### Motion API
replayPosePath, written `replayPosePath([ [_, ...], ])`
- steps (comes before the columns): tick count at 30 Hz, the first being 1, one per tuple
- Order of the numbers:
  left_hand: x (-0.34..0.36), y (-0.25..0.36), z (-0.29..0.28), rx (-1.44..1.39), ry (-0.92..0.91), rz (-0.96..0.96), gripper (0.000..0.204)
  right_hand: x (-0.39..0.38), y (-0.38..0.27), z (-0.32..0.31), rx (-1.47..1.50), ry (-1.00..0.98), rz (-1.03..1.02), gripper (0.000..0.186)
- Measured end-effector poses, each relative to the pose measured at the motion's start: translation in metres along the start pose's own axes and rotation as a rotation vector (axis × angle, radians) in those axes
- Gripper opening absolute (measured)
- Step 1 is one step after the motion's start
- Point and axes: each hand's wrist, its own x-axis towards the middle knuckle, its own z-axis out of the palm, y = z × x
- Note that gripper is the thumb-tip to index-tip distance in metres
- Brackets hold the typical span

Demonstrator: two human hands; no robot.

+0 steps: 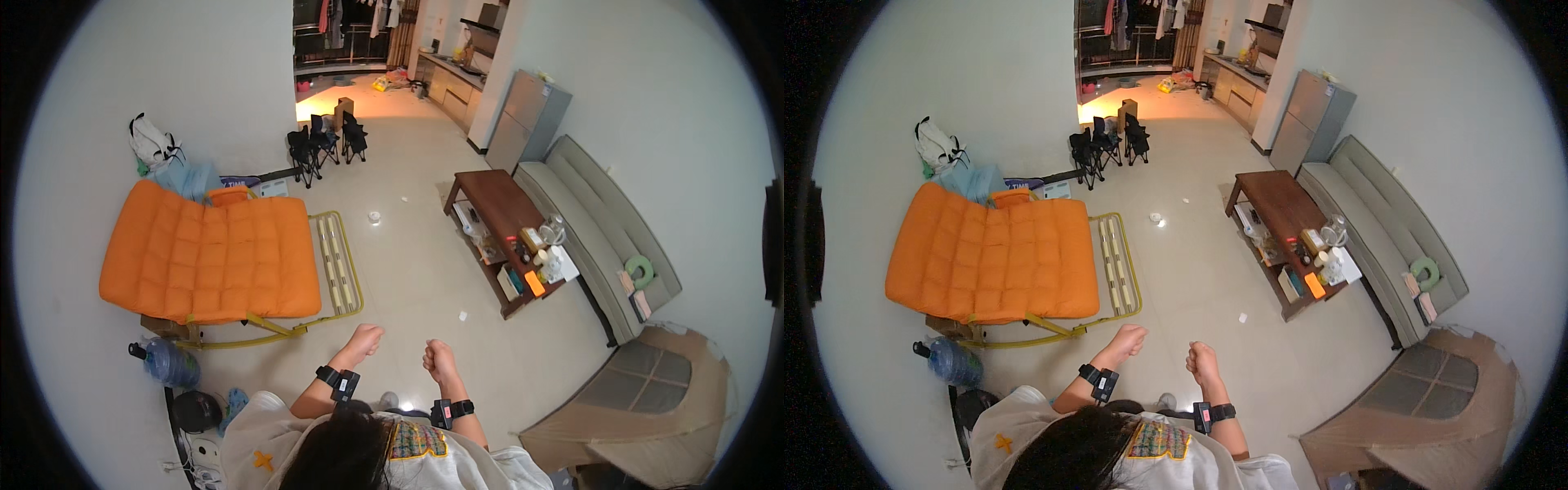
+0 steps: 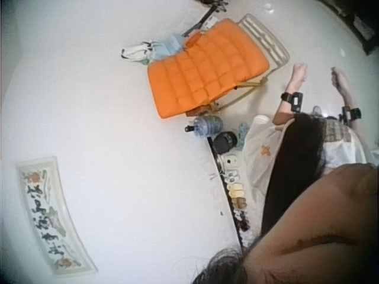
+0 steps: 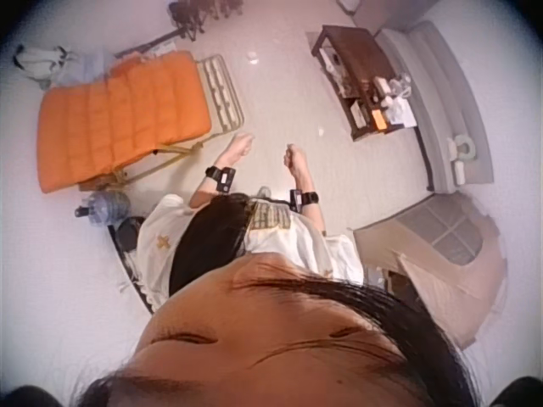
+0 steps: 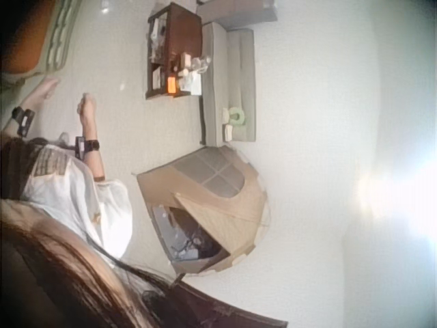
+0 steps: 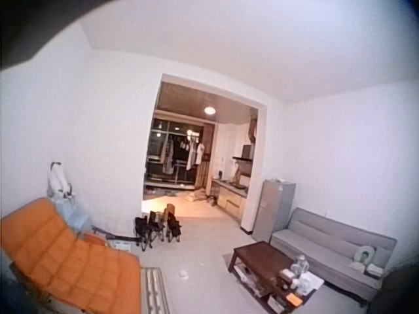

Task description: The person unbuckles and expands several folding chairs on the floor, checks their construction, then folds them back down into a compact shape and packs a separate item into a carrying bag.

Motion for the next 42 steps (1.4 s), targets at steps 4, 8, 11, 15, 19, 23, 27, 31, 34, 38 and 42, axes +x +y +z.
replayPosePath([
  [4, 0.129, 0.076, 0.003, -0.048, 0.071, 0.017, 0.028, 0.139, -0.107, 0.023, -0.039, -0.069, 0.015, 0.024],
  [8, 0.26, 0.144, -0.032, -0.145, 0.168, -0.009, 0.027, 0.292, -0.184, 0.057, -0.042, -0.161, 0.073, 0.024],
  [11, 0.369, 0.206, -0.063, -0.16, 0.25, -0.01, 0.027, 0.414, -0.247, 0.087, -0.066, -0.187, 0.053, 0.025],
  [15, 0.525, 0.302, -0.109, -0.299, 0.256, 0.029, 0.028, 0.572, -0.33, 0.134, -0.048, -0.16, 0.055, 0.025],
  [19, 0.681, 0.409, -0.142, -0.252, 0.25, 0.026, 0.027, 0.727, -0.416, 0.174, -0.058, -0.109, 0.044, 0.024],
  [23, 0.833, 0.509, -0.147, -0.208, 0.2, 0.054, 0.026, 0.882, -0.5, 0.203, -0.042, -0.064, 0.061, 0.025],
  [27, 1.009, 0.579, -0.173, -0.153, 0.217, 0.059, 0.021, 1.058, -0.567, 0.218, 0.019, -0.122, 0.074, 0.025],
  [31, 1.188, 0.668, -0.21, -0.151, 0.316, 0.029, 0.016, 1.249, -0.645, 0.252, 0.001, -0.153, 0.13, 0.026],
  [34, 1.304, 0.742, -0.23, -0.091, 0.374, 0.037, 0.018, 1.39, -0.707, 0.275, 0.006, -0.152, 0.101, 0.023],
  [38, 1.419, 0.838, -0.286, -0.125, 0.464, 0.036, 0.02, 1.54, -0.784, 0.374, -0.259, -0.222, 0.143, 0.021],
  [42, 1.525, 0.917, -0.358, -0.189, 0.482, 0.049, 0.022, 1.681, -0.832, 0.463, -0.154, -0.216, 0.312, 0.026],
])
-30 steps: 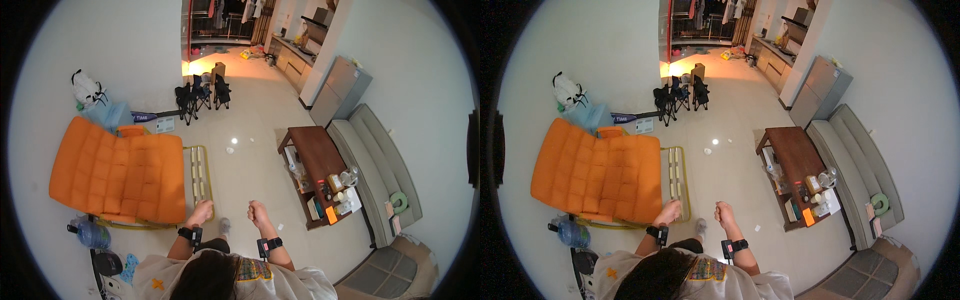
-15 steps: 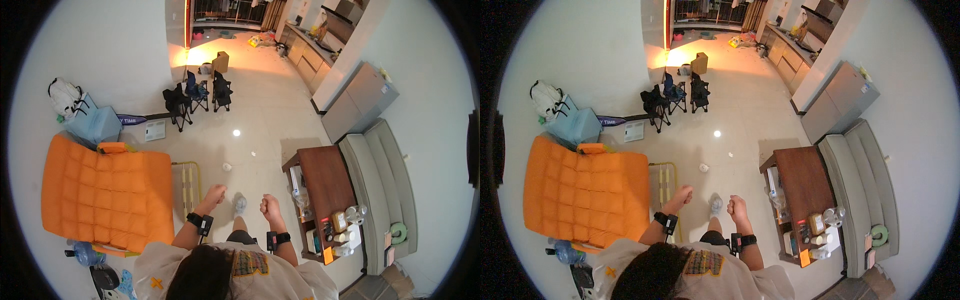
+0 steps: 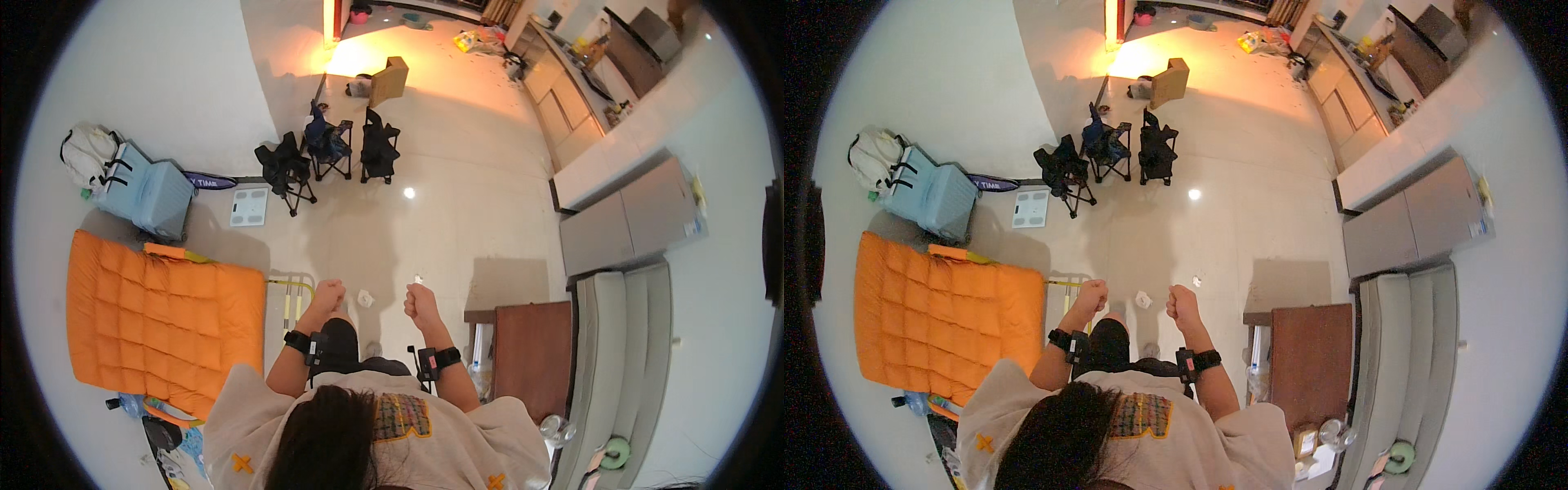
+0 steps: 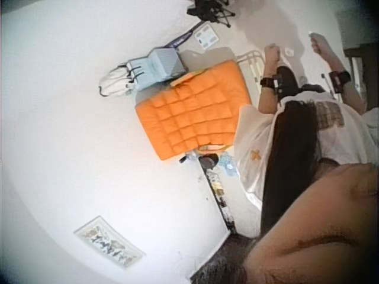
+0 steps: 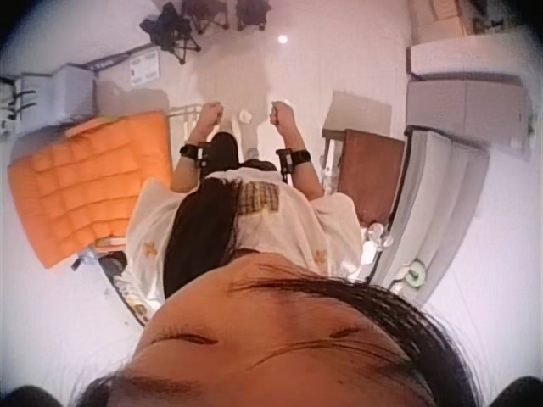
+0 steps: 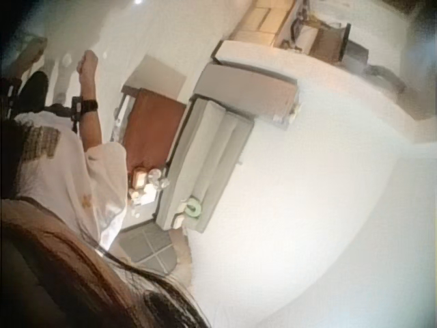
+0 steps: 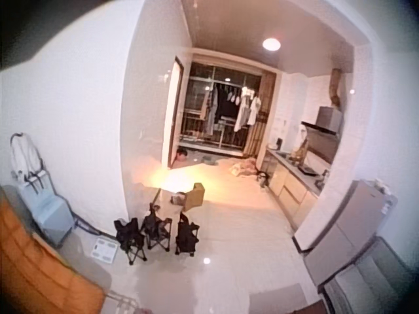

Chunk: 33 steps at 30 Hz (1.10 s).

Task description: The person unbuckles and expands several folding chairs on the floor, checks their construction, then folds them back down into a compact shape and packs a separate item into a carrying bag.

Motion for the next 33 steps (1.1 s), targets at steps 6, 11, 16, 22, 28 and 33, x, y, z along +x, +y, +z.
replayPosePath([
  [6, 0.232, 0.145, -0.018, 0.011, 0.083, 0.063, 0.025, 0.23, -0.125, 0.065, -0.052, -0.042, -0.044, 0.032],
  [11, 0.451, 0.28, -0.041, 0.076, 0.112, 0.08, 0.019, 0.419, -0.234, 0.134, -0.011, 0.015, 0.009, 0.032],
  [16, 0.627, 0.376, 0.001, 0.089, 0.148, -0.024, 0.024, 0.583, -0.352, 0.169, 0.011, -0.007, 0.016, 0.031],
  [22, 0.842, 0.432, 0.01, 0.219, 0.26, -0.075, 0.017, 0.774, -0.468, 0.186, -0.041, 0.039, 0.181, 0.031],
  [28, 1.021, 0.442, -0.026, 0.052, 0.574, -0.054, 0.021, 0.953, -0.564, 0.185, -0.275, -0.062, 0.32, 0.029],
  [33, 1.108, 0.425, -0.004, 0.298, 0.846, 0.006, 0.02, 1.075, -0.607, 0.194, -0.45, -0.086, 0.439, 0.028],
])
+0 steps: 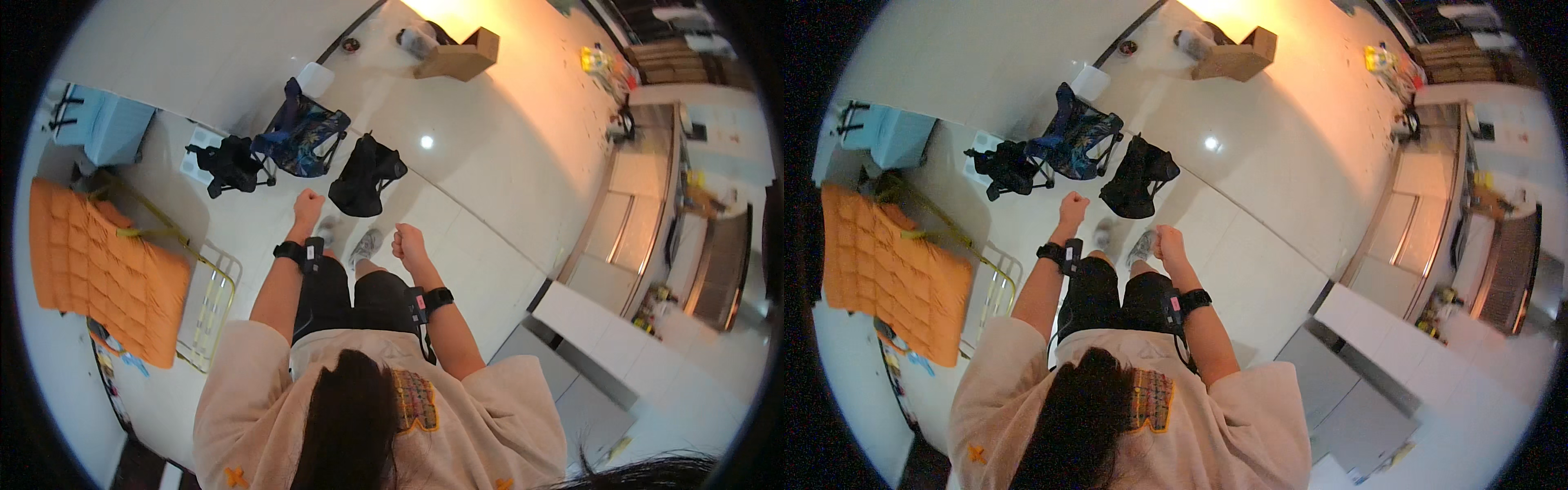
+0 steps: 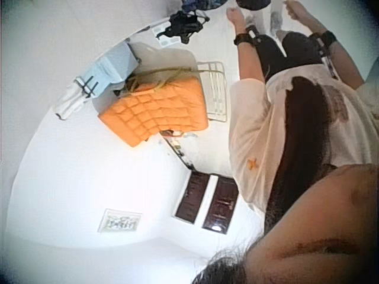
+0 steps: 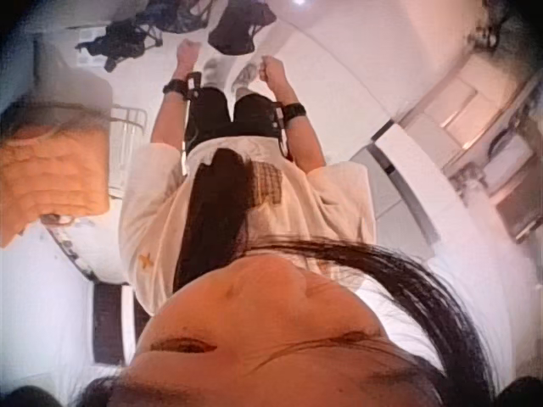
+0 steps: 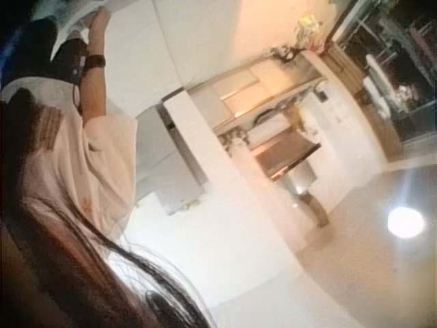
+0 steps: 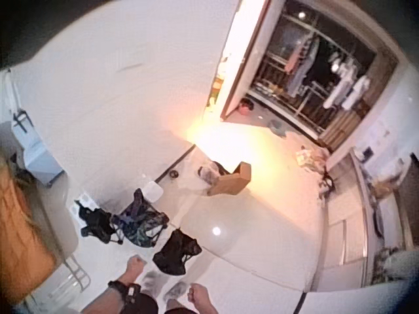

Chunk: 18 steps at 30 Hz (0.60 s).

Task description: The person unbuckles and expands several folding chairs on the floor, checks their construction, then folds them back down into a compact shape and packs a separate item into a carrying bag.

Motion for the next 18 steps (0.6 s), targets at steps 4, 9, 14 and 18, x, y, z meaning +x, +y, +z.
replayPosePath([
  [4, 0.028, 0.016, 0.05, 0.1, 0.008, -0.09, 0.023, 0.091, -0.041, -0.013, -0.294, 0.0, -0.008, 0.026],
  [9, 0.082, 0.0, 0.119, 0.385, 0.106, 0.064, 0.047, 0.238, -0.046, -0.063, -1.48, -0.163, -0.409, 0.031],
  [14, 0.131, -0.044, 0.183, 0.639, 0.123, 0.093, 0.058, 0.352, -0.053, -0.074, -1.758, -0.284, -0.318, 0.027],
  [18, 0.171, -0.084, 0.236, 0.777, 0.251, 0.078, 0.035, 0.464, -0.04, -0.098, -1.907, -0.506, -0.548, 0.03],
])
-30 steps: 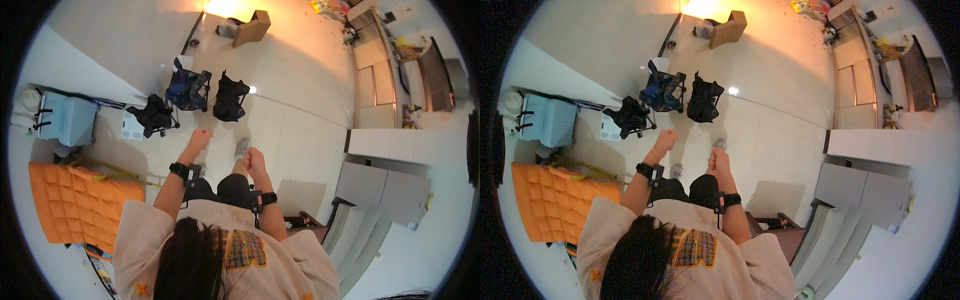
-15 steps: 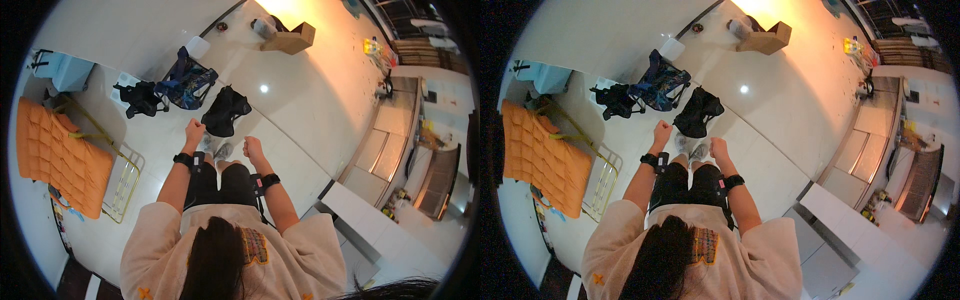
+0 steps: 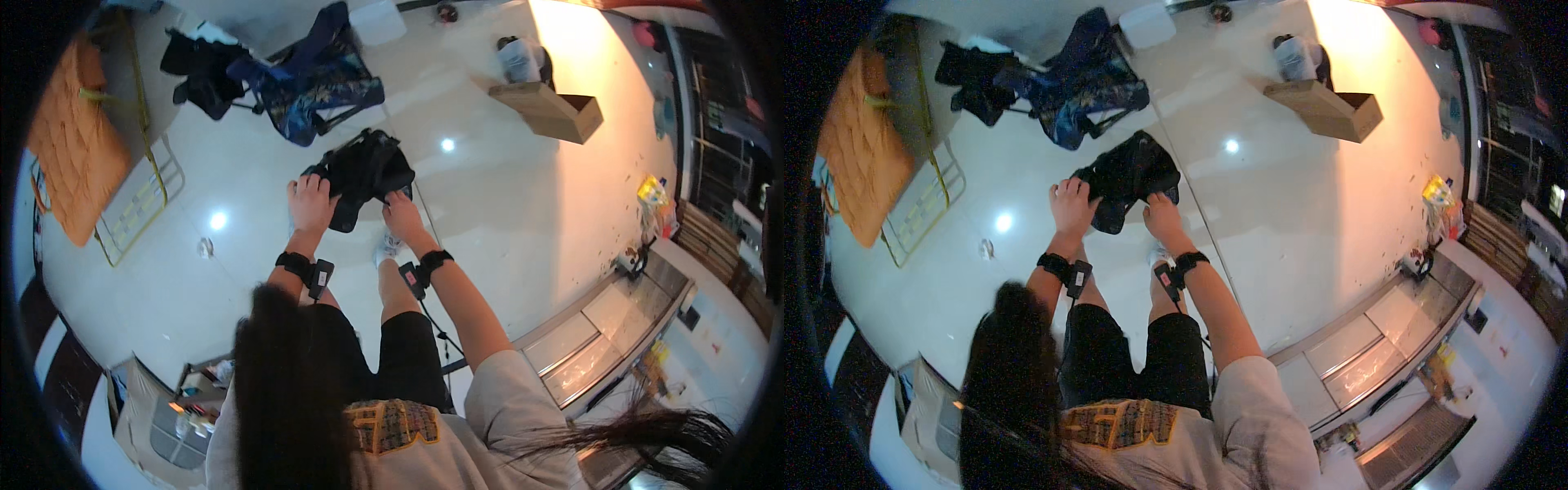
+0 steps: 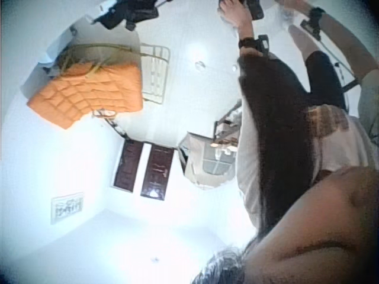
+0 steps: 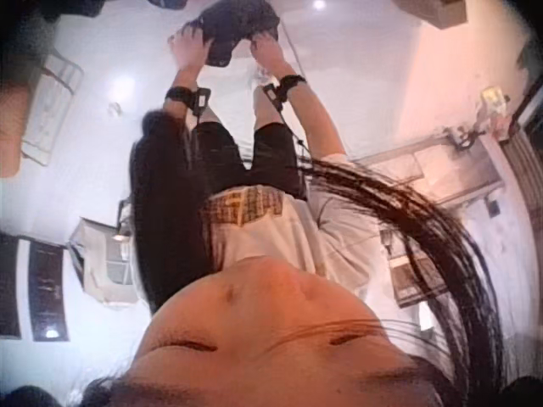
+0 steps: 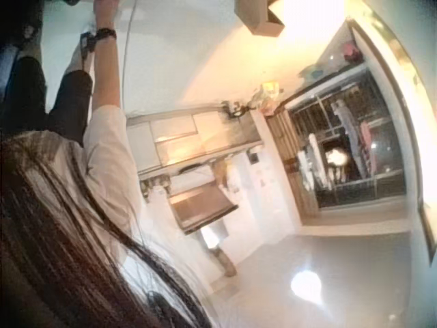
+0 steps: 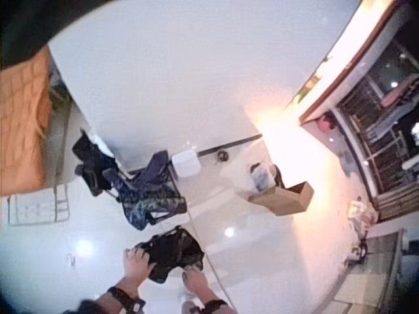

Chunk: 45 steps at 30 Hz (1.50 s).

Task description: The person unbuckles and expands several folding chairs on the floor, checks their construction, then folds them back down into a compact shape and packs a separate item into a carrying bag.

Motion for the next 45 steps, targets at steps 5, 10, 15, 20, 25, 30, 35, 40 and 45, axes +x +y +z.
replayPosePath([
  [5, -0.007, -0.016, 0.06, 0.016, 0.277, 0.023, 0.022, 0.043, 0.041, 0.067, -0.275, 0.12, -0.42, 0.043],
  [10, -0.013, -0.042, 0.12, 0.063, 0.492, 0.045, 0.016, 0.05, 0.09, 0.121, -0.489, -0.277, -0.521, 0.034],
  [15, -0.016, -0.043, 0.162, 0.131, 0.628, 0.042, 0.018, 0.029, 0.162, 0.18, -0.637, -0.186, -0.653, 0.026],
  [20, -0.028, -0.057, 0.207, 0.183, 0.792, 0.156, 0.022, 0.036, 0.167, 0.221, -0.625, -0.225, -0.582, 0.019],
  [25, -0.036, -0.072, 0.257, 0.239, 1.024, 0.268, 0.027, 0.07, 0.161, 0.249, -0.332, -0.137, -0.893, 0.032],
  [30, -0.054, -0.066, 0.298, 0.359, 0.97, 0.223, 0.023, 0.093, 0.191, 0.313, -0.651, -0.666, -0.605, 0.036],
  [35, -0.066, -0.066, 0.321, 0.24, 1.236, 0.389, 0.022, 0.117, 0.203, 0.35, -0.888, -0.869, -0.57, 0.042],
  [40, -0.097, -0.058, 0.329, 0.296, 1.21, 0.338, 0.018, 0.102, 0.207, 0.35, -0.804, -0.947, -0.57, 0.037],
  [45, -0.119, -0.08, 0.369, -0.32, 1.261, 0.177, 0.063, 0.069, 0.172, 0.3, -0.274, -0.465, -0.808, 0.035],
])
